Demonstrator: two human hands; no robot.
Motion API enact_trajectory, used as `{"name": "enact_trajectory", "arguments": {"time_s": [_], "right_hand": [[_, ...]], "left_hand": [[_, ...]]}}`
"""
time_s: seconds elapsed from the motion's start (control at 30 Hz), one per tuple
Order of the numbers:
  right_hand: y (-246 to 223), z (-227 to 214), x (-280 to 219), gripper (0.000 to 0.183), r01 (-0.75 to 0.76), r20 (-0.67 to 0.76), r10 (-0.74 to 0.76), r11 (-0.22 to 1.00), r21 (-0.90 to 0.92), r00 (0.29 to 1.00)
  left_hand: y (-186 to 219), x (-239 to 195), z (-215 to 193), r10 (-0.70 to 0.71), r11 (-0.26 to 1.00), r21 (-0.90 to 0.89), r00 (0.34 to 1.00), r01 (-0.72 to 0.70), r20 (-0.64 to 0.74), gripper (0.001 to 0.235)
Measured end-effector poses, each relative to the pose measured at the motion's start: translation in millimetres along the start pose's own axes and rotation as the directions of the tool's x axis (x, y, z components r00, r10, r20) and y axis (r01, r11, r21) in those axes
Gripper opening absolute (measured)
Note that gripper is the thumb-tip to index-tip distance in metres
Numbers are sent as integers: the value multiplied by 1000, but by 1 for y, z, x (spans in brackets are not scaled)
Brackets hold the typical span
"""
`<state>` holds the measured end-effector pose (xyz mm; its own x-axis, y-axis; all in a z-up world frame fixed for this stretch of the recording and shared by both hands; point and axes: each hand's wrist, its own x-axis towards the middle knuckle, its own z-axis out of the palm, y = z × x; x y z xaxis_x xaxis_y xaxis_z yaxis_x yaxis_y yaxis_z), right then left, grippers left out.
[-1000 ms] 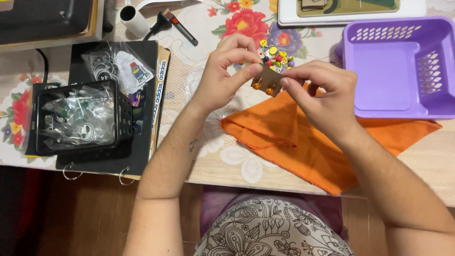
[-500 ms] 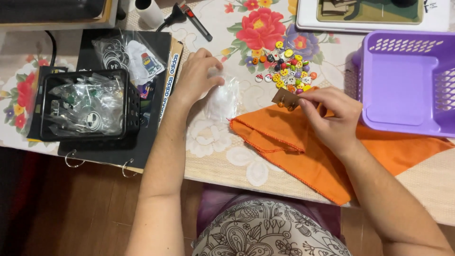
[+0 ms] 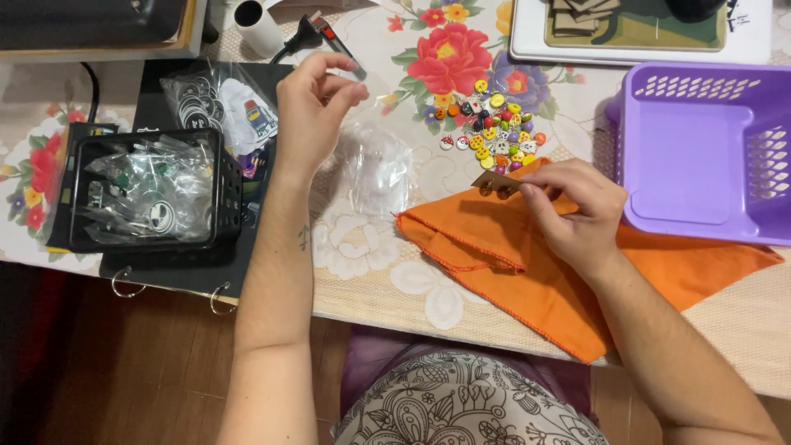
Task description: The person assembles small pumpkin-shaped earrings by hand, attaching them to earring hooks and placing them on cardboard backing cards. They handle multiple earrings one at a time, securing each to a card and arranging them on the table.
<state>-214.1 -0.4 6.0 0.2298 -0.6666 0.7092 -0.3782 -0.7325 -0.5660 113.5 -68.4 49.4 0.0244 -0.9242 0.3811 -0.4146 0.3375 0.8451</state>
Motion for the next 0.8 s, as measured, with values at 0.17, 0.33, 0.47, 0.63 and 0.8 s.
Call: {"name": "enact_trajectory", "arguments": {"time_s": [0.17,0.33,0.47,0.63,0.8], "right_hand": [[-11,-14,21,3,-32,111,24,997,71,994],[-58,-38,79,2,-102,199,87,993,64,976],[-76,-50,101,4,-110,189,103,994,29,977],[-77,-58,100,7,-119,153,115,993,14,982],[-76,-60,100,6,-117,186,117,993,-8,976]], "left_hand": [[57,11,6,51,993,-113,993,-39,106,23],[118,18,27,251,953,-236,931,-190,264,20],[139,18,43,311,909,-370,905,-193,291,14],[142,19,49,296,882,-441,925,-168,240,10],[136,18,57,251,869,-473,953,-146,167,9]]}}
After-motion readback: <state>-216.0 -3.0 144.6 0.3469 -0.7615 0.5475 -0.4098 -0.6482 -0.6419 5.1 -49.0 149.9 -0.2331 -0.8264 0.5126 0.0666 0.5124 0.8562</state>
